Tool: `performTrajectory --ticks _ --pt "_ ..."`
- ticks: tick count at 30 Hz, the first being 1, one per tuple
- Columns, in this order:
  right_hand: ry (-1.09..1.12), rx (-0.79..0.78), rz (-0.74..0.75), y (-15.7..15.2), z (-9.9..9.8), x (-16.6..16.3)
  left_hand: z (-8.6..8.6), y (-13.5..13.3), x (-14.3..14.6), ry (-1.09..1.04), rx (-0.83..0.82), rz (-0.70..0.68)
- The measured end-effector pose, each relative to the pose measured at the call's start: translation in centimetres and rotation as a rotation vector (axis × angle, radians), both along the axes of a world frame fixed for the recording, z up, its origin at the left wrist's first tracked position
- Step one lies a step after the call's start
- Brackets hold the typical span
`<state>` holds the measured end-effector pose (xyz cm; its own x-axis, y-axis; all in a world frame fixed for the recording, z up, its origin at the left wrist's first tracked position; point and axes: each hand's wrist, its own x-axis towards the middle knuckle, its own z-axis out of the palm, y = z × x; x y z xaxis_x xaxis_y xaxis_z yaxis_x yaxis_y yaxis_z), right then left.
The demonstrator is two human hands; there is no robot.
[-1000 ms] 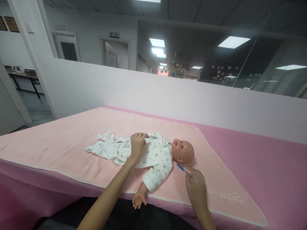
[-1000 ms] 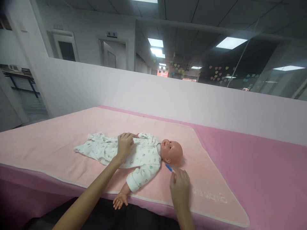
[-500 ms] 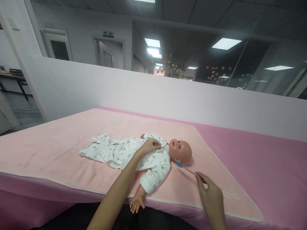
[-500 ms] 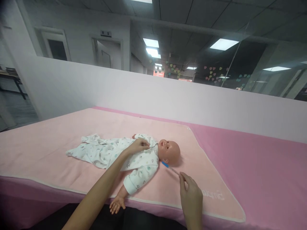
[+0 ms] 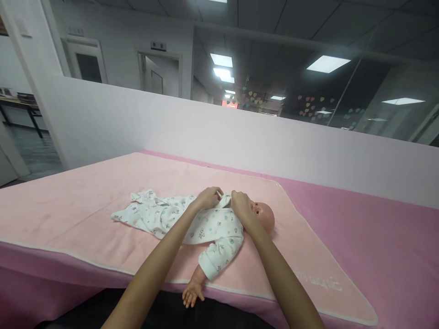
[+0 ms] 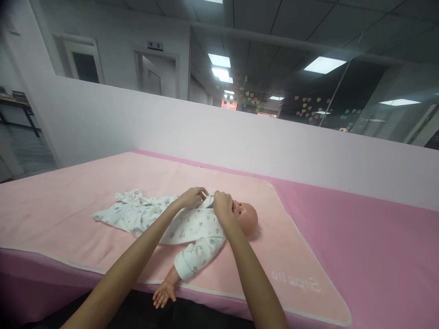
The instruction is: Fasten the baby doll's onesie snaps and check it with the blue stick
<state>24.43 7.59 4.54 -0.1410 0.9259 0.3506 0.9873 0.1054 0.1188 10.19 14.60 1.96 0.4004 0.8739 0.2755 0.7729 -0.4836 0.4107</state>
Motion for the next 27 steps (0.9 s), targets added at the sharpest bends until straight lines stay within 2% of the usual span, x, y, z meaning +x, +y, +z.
performTrajectory --ticks 1,3,6,8,14,18,22,24,27 --pt "-0.012 0.002 0.008 0.2 0.0 0.1 -0.3 0.9 -0.1 0.047 0.041 0.073" --pt "-0.021 -0.001 0.023 0.5 -0.1 0.3 -1.0 2.5 0.2 0.097 0.087 0.114" --pt "-0.038 -0.019 0.034 0.9 -0.5 0.3 -2.0 4.1 1.5 0.177 0.110 0.063" --pt "-0.059 -0.030 0.040 1.3 -0.8 0.1 -2.1 4.5 2.3 0.212 0.148 0.045" --pt "-0.054 -0.023 0.062 1.9 -1.5 -0.4 -1.0 2.6 2.6 0.286 0.266 0.046" --pt "-0.043 -0.026 0.097 0.4 -1.0 0.9 -1.8 0.6 2.5 0.373 0.204 0.084" --pt "-0.044 0.017 0.203 -2.0 -1.2 3.1 -2.6 0.0 2.5 0.350 0.217 0.095" --pt "0.013 0.050 0.258 -3.0 -1.5 4.1 -2.7 0.1 2.4 0.310 0.220 0.091" --pt "0.214 0.034 0.339 -3.7 -1.4 5.7 -2.8 0.3 2.1 0.251 0.216 0.089"
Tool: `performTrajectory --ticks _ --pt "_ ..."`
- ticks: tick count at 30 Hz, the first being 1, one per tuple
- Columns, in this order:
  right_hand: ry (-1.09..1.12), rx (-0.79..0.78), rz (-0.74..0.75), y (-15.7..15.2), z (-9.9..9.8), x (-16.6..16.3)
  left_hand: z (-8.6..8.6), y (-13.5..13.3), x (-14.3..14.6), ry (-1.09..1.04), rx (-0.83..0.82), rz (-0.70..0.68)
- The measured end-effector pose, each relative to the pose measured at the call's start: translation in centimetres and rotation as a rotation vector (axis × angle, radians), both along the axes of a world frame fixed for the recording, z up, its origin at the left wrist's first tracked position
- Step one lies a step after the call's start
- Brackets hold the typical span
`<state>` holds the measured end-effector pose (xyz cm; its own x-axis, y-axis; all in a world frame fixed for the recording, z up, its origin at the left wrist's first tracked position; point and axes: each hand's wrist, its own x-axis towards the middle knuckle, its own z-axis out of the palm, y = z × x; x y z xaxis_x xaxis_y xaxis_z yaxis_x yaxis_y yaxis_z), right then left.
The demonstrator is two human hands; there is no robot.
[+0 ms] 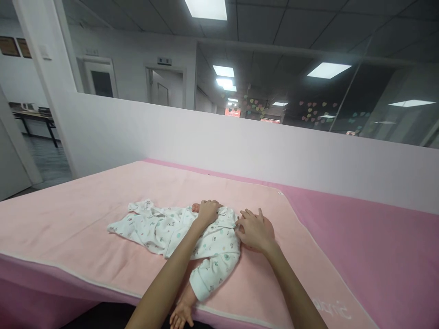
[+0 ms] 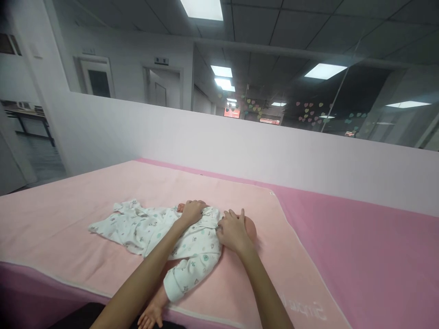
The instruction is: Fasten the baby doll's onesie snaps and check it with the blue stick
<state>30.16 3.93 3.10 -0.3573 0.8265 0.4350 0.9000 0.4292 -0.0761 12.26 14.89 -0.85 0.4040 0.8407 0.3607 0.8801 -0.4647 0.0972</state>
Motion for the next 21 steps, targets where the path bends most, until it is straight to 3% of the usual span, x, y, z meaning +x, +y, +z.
performTrajectory --ticks 6,11,16,21 --pt "0.523 -0.241 -0.042 1.8 0.5 4.2 -0.2 -0.5 -0.4 -0.038 0.018 -0.009" --pt "0.920 -0.435 -0.053 3.4 -1.5 6.9 -0.2 -1.1 -0.3 -0.083 -0.004 0.078" --pt "1.350 -0.553 -0.020 3.6 -3.7 7.7 -0.2 -1.3 -0.2 -0.094 0.000 0.073" --pt "1.498 -0.525 -0.058 4.0 -4.8 8.0 -0.3 -1.1 -0.3 -0.101 0.032 0.068"
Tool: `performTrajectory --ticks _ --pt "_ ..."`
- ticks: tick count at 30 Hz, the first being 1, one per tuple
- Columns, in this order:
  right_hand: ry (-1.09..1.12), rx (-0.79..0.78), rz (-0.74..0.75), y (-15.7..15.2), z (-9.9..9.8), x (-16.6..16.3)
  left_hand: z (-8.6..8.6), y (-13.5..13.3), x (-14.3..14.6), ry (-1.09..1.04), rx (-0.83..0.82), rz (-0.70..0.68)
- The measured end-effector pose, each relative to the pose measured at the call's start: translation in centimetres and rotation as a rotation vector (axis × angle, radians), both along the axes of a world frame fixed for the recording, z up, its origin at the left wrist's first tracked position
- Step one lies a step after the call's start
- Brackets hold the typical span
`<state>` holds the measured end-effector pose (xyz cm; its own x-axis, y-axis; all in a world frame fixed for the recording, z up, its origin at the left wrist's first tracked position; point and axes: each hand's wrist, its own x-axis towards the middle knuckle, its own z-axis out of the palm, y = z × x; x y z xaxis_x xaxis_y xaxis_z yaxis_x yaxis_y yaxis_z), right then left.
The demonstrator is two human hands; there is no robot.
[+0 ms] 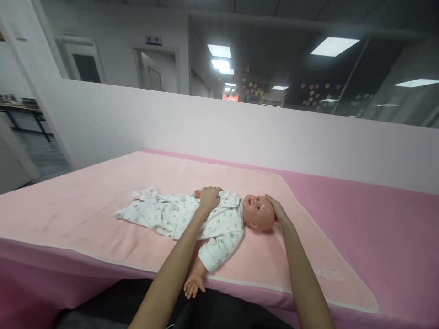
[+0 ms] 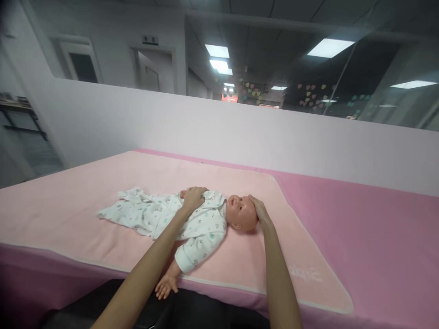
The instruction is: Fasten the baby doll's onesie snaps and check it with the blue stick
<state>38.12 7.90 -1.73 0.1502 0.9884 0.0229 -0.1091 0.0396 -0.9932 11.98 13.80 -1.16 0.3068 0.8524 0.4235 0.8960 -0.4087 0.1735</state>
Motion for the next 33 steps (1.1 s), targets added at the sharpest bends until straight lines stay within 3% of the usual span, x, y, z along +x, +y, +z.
performTrajectory --ticks 6,8,11,15,33 --pt "-0.012 0.162 -0.346 0.8 -0.4 1.0 -0.3 0.7 -0.1 -0.015 0.047 -0.031" --pt "-0.016 0.211 -0.390 0.7 -0.3 1.1 -0.4 0.8 -0.2 -0.021 0.062 -0.041" --pt "-0.066 0.264 -0.243 0.3 0.0 0.6 -0.4 0.7 -0.2 -0.024 0.069 -0.045" --pt "-0.090 0.216 -0.021 -0.4 0.3 -0.2 -0.3 0.7 -0.1 -0.016 0.070 -0.047" --pt "-0.113 0.250 -0.042 -0.8 0.5 -0.4 -0.1 0.6 -0.1 -0.010 0.070 -0.039"
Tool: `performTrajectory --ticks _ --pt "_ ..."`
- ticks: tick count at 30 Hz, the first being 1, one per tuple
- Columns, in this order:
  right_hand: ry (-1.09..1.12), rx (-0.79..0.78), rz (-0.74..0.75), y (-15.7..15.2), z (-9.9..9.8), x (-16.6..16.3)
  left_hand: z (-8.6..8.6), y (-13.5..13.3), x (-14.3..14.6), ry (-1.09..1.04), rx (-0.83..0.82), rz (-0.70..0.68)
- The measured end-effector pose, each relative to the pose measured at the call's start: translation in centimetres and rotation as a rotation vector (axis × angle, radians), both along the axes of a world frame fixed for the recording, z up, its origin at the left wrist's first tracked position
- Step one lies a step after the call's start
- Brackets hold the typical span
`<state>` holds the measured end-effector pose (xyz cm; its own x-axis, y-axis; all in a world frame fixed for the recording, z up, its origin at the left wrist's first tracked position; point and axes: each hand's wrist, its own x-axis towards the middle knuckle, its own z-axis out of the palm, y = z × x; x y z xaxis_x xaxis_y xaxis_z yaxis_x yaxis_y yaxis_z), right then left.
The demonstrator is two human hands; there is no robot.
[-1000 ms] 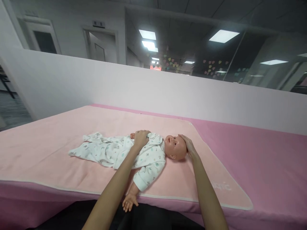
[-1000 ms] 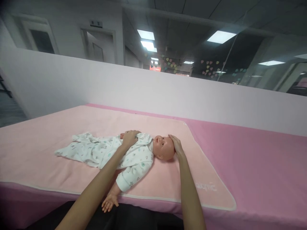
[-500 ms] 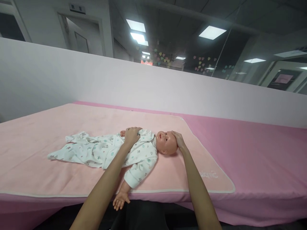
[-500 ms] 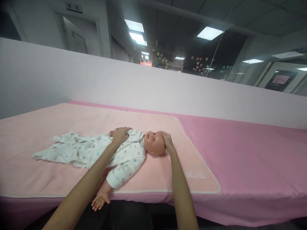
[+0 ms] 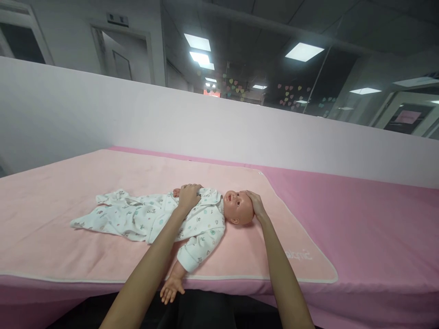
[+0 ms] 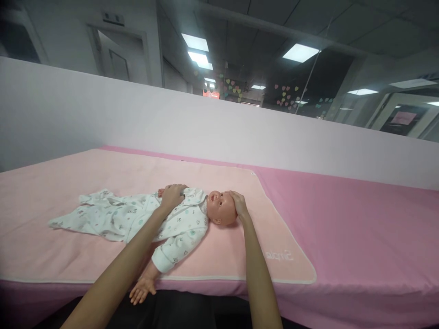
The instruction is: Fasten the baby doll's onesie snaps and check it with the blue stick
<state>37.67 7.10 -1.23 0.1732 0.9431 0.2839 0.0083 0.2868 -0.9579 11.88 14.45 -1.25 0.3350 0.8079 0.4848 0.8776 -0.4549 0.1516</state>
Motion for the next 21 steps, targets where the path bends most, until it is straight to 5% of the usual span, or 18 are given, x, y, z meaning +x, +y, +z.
performTrajectory --ticks 21 --pt "-0.016 -0.004 -0.036 -0.26 0.16 -0.27 0.03 -0.44 0.04 -0.027 -0.016 0.006"
